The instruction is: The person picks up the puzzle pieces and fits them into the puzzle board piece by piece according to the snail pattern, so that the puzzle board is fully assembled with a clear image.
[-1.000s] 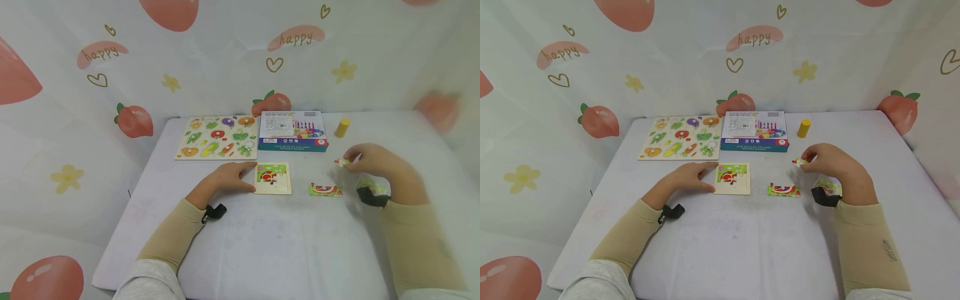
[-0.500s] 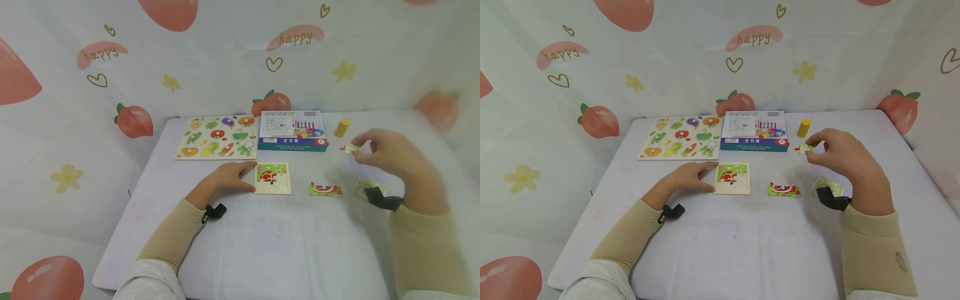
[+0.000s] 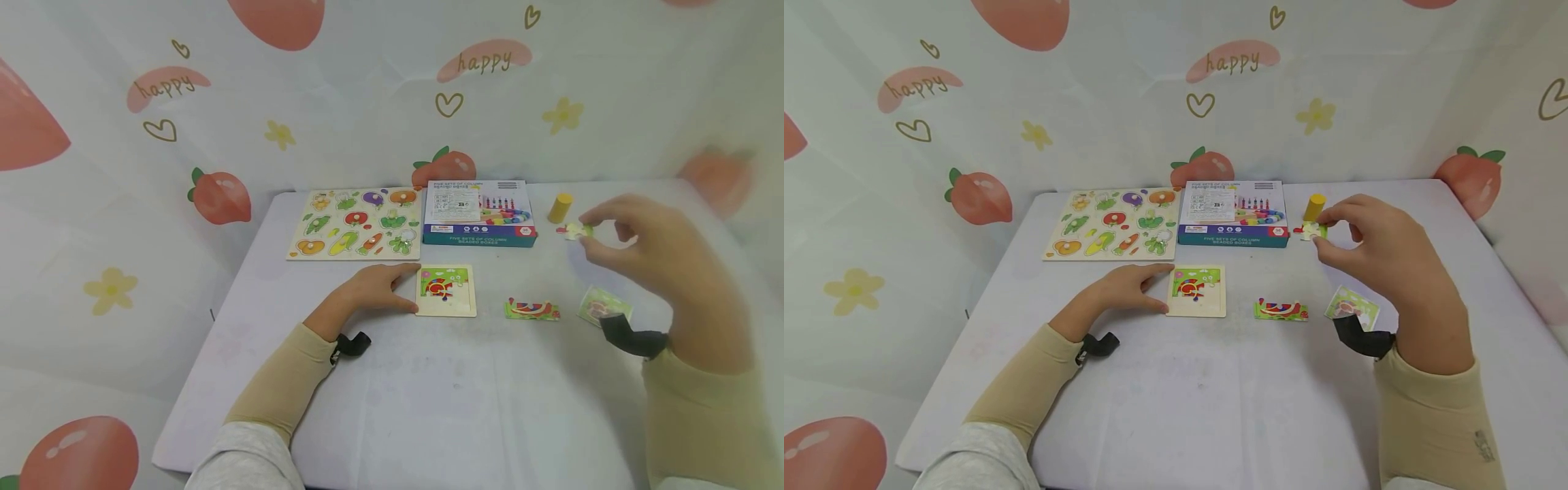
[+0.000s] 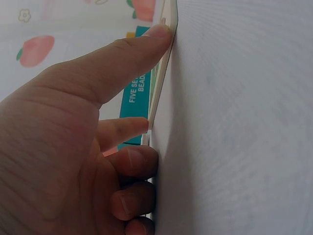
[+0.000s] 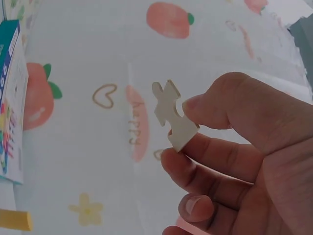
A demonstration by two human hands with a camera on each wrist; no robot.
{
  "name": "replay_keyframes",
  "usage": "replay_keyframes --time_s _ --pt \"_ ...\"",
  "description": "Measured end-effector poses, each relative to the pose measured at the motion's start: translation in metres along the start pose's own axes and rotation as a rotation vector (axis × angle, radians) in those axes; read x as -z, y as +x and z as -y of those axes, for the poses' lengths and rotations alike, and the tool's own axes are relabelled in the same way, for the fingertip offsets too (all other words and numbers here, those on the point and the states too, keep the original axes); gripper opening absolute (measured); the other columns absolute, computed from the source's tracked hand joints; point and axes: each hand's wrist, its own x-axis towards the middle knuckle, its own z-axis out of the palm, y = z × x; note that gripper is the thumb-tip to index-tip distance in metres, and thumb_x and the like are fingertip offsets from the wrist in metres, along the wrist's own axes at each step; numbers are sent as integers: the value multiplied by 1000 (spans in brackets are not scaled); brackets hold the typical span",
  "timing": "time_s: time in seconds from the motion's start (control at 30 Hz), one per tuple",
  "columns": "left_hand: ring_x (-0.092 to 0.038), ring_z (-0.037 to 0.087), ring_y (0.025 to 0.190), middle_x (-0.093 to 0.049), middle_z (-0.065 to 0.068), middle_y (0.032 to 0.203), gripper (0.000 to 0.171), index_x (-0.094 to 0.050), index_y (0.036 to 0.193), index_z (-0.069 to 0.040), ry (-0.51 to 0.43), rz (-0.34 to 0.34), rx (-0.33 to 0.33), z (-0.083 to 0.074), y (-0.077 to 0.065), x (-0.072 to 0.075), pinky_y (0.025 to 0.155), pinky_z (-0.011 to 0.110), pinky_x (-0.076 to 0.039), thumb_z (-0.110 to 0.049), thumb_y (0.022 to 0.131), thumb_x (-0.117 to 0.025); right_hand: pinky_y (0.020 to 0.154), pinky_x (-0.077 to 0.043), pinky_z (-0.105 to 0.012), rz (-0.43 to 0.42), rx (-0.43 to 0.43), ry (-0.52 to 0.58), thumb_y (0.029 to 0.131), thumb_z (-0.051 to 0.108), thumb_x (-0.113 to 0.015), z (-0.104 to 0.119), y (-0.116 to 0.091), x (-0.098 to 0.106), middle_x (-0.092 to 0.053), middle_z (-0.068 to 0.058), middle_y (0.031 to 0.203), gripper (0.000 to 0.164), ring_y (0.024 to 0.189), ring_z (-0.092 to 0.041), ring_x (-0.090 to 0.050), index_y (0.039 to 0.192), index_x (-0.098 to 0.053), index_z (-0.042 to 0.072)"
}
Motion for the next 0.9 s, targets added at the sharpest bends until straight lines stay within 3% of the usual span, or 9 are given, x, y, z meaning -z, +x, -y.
replay_keyframes --time_s 0.17,0.3,0.5,0.7,0.9 --pt "-50 17 86 -50 3 89 94 -40 159 -34 1 0 -5 0 1 0 74 35 -36 -65 79 -79 64 -29 -22 -51 147 -16 71 3 -82 13 2 -7 -56 -1 85 34 79 -7 -40 104 -76 7" --pt "-50 17 86 -50 3 88 94 -40 159 -33 2 1 -10 -1 1 1 74 35 -36 -64 79 -79 62 -31 -22 -43 242 -21 70 5 -83 25 4 -15 -60 0 91 35 78 -10 -43 104 -76 7" --pt "-49 17 84 -49 2 87 94 -41 159 -33 3 1 -12 1 2 -1 73 34 -35 -65 79 -79 67 -39 -19 -6 282 -15 72 9 -86 41 8 -29 -68 0 98 32 80 -15 -54 103 -78 8" --pt "-48 16 82 -48 2 85 93 -41 159 -32 6 -4 -18 1 2 -2 70 34 -34 -64 80 -79 76 -42 -14 -23 346 -1 73 12 -88 48 11 -41 -71 -5 103 31 93 -21 -66 102 -77 6" --pt "-49 17 84 -49 2 87 93 -41 159 -33 5 -2 -12 0 2 0 72 35 -35 -64 80 -79 72 -55 -35 58 305 -17 77 15 -89 55 14 -54 -70 -4 105 31 95 -21 -67 104 -76 7"
